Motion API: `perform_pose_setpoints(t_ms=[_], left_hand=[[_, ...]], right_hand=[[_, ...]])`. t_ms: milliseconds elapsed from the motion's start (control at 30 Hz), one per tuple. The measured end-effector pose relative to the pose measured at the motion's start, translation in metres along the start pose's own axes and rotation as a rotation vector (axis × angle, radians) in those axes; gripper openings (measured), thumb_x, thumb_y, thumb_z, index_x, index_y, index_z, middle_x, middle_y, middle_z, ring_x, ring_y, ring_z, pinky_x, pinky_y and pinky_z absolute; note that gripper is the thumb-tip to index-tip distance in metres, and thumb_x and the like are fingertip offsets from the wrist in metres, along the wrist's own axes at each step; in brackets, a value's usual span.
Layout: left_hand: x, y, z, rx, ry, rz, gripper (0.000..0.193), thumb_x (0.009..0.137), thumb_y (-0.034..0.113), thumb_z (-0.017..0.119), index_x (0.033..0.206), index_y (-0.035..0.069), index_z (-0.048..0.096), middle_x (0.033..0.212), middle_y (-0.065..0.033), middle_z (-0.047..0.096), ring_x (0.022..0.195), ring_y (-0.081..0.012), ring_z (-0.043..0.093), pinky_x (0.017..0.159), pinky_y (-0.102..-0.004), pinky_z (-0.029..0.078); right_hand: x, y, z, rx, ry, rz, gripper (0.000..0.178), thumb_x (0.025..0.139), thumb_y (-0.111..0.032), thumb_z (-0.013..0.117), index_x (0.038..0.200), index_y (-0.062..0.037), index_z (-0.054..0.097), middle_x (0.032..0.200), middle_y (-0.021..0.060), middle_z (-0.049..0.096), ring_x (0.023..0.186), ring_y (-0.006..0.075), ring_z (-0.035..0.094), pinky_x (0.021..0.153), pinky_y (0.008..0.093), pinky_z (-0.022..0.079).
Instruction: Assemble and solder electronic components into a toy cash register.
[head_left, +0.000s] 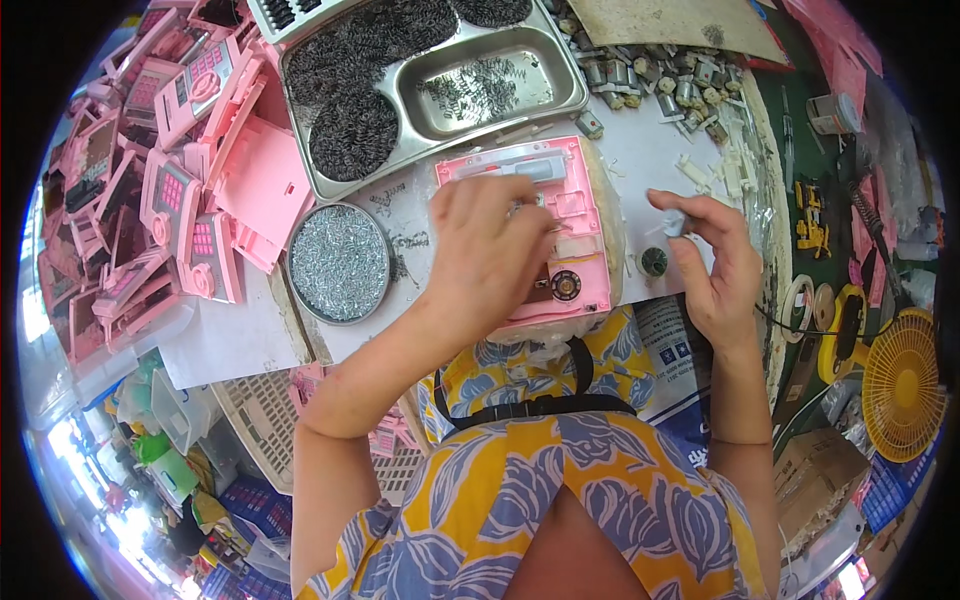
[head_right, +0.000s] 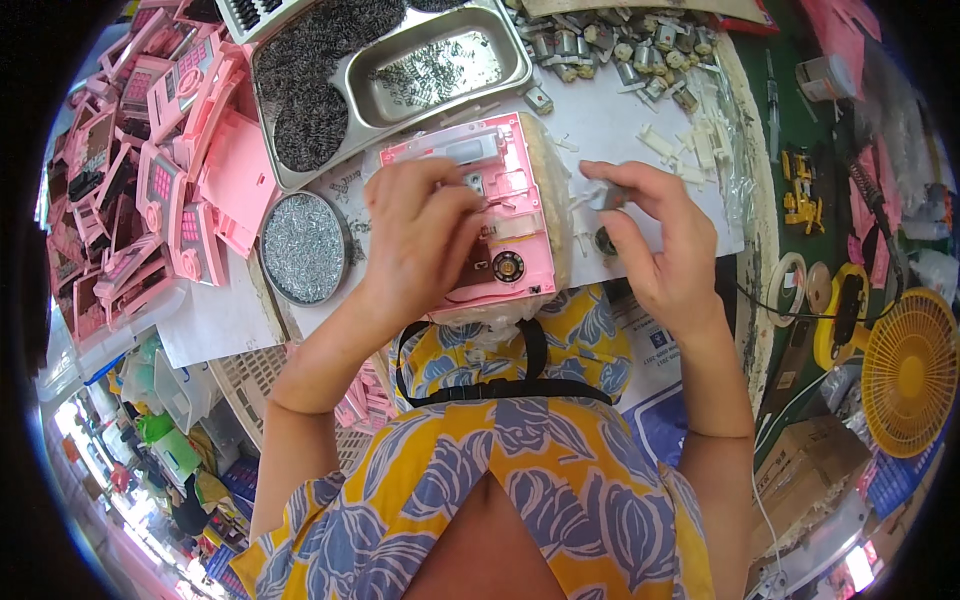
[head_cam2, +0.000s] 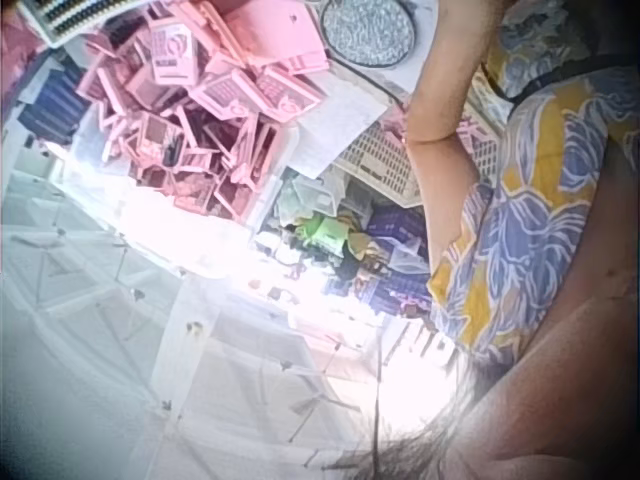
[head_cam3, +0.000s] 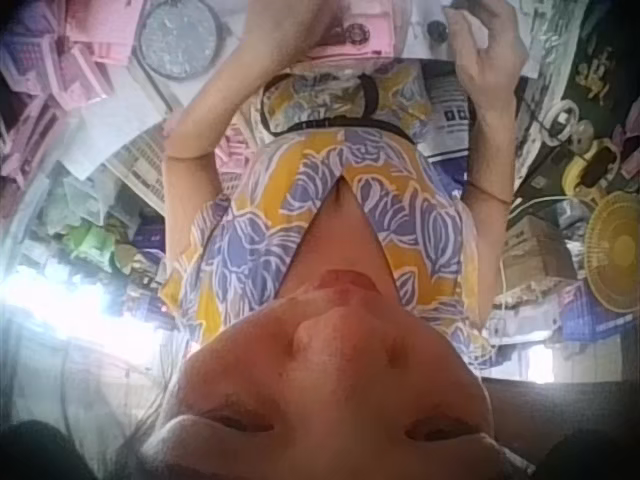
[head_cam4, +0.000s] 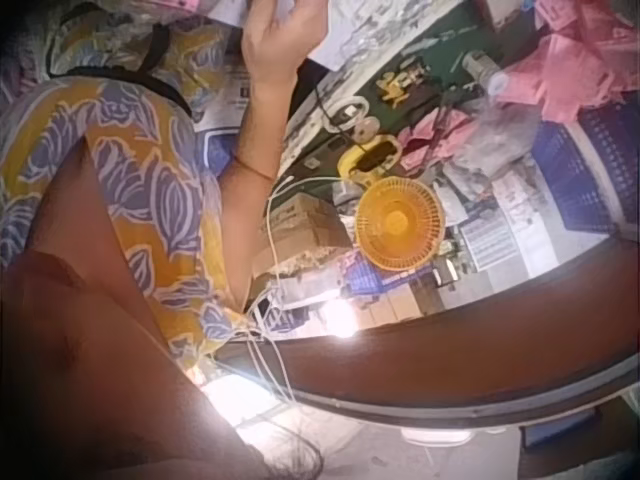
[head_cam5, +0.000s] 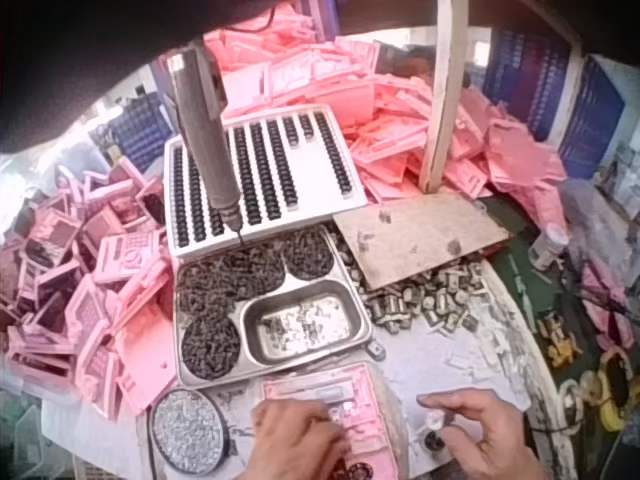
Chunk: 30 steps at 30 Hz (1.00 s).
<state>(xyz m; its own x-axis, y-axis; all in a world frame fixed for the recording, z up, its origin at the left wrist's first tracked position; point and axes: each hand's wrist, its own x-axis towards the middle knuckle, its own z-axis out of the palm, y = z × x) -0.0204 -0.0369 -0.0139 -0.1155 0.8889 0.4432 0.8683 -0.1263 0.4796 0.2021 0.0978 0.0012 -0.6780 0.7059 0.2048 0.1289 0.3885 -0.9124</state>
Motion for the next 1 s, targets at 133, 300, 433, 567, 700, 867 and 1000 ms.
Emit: perform_pose_setpoints(t_ms=[133, 300, 433, 567, 700, 867, 1000], left_hand=[[-0.038, -0.012, -0.006, -0.254, 0.057, -0.309, 0.018, 0.081, 0.007, 0.074, 0.096, 0.008, 0.065, 0.108, -0.0077, 0.058, 0.101, -0.0277, 0.054, 0.089, -0.0419, 0.037], [-0.040, -0.013, -0.006, -0.229, 0.181, -0.260, 0.017, 0.082, 0.004, 0.073, 0.097, 0.007, 0.065, 0.105, -0.0086, 0.061, 0.097, -0.0278, 0.056, 0.088, -0.0400, 0.037], [-0.031, -0.016, -0.007, -0.181, 0.192, -0.156, 0.014, 0.084, 0.001, 0.070, 0.095, 0.005, 0.065, 0.102, -0.0100, 0.066, 0.093, -0.0271, 0.060, 0.087, -0.0373, 0.041], [-0.025, -0.017, -0.007, -0.192, 0.187, -0.140, 0.012, 0.085, -0.001, 0.069, 0.095, 0.004, 0.064, 0.098, -0.0094, 0.069, 0.090, -0.0261, 0.063, 0.086, -0.0358, 0.042], [-0.019, -0.018, -0.005, -0.230, 0.189, -0.141, 0.010, 0.087, -0.001, 0.067, 0.094, 0.003, 0.063, 0.097, -0.0079, 0.068, 0.086, -0.0222, 0.062, 0.081, -0.0324, 0.044], [-0.021, -0.015, -0.004, -0.472, 0.192, -0.395, 0.010, 0.087, 0.004, 0.069, 0.094, 0.006, 0.063, 0.091, -0.0060, 0.064, 0.082, -0.0243, 0.059, 0.082, -0.0356, 0.042], [-0.019, -0.015, 0.001, -0.554, 0.224, -0.435, 0.007, 0.088, 0.004, 0.068, 0.093, 0.004, 0.062, 0.087, -0.0056, 0.064, 0.077, -0.0225, 0.058, 0.078, -0.0345, 0.044]], right_hand=[[0.036, -0.001, 0.010, -0.387, -0.253, -0.245, 0.027, 0.082, -0.010, 0.074, 0.108, -0.0044, 0.066, 0.134, 0.0125, 0.063, 0.129, 0.0371, 0.049, 0.106, 0.0458, 0.043], [0.057, -0.001, 0.034, -0.562, -0.313, -0.317, 0.023, 0.077, -0.012, 0.077, 0.099, -0.0064, 0.070, 0.142, 0.0114, 0.055, 0.136, 0.0423, 0.038, 0.110, 0.0494, 0.038], [0.062, -0.008, 0.039, -0.673, -0.326, -0.326, 0.024, 0.074, -0.009, 0.078, 0.097, -0.0060, 0.071, 0.140, 0.0123, 0.056, 0.136, 0.0422, 0.037, 0.111, 0.0497, 0.038], [0.064, -0.012, 0.042, -0.725, -0.409, -0.299, 0.021, 0.076, -0.011, 0.077, 0.096, -0.0072, 0.072, 0.147, 0.0103, 0.051, 0.140, 0.0404, 0.034, 0.113, 0.0501, 0.035], [0.065, -0.013, 0.042, -0.752, -0.415, -0.262, 0.022, 0.075, -0.011, 0.077, 0.096, -0.0072, 0.072, 0.146, 0.0103, 0.052, 0.139, 0.0405, 0.035, 0.113, 0.0484, 0.035], [0.062, -0.018, 0.039, -0.678, -0.321, -0.283, 0.022, 0.072, -0.013, 0.079, 0.092, -0.0070, 0.071, 0.142, 0.0105, 0.054, 0.138, 0.0408, 0.037, 0.111, 0.0490, 0.037], [0.054, -0.023, 0.063, -0.631, -0.256, -0.388, 0.018, 0.070, -0.012, 0.079, 0.084, -0.0059, 0.069, 0.137, 0.0106, 0.058, 0.134, 0.0420, 0.040, 0.107, 0.0505, 0.039]])
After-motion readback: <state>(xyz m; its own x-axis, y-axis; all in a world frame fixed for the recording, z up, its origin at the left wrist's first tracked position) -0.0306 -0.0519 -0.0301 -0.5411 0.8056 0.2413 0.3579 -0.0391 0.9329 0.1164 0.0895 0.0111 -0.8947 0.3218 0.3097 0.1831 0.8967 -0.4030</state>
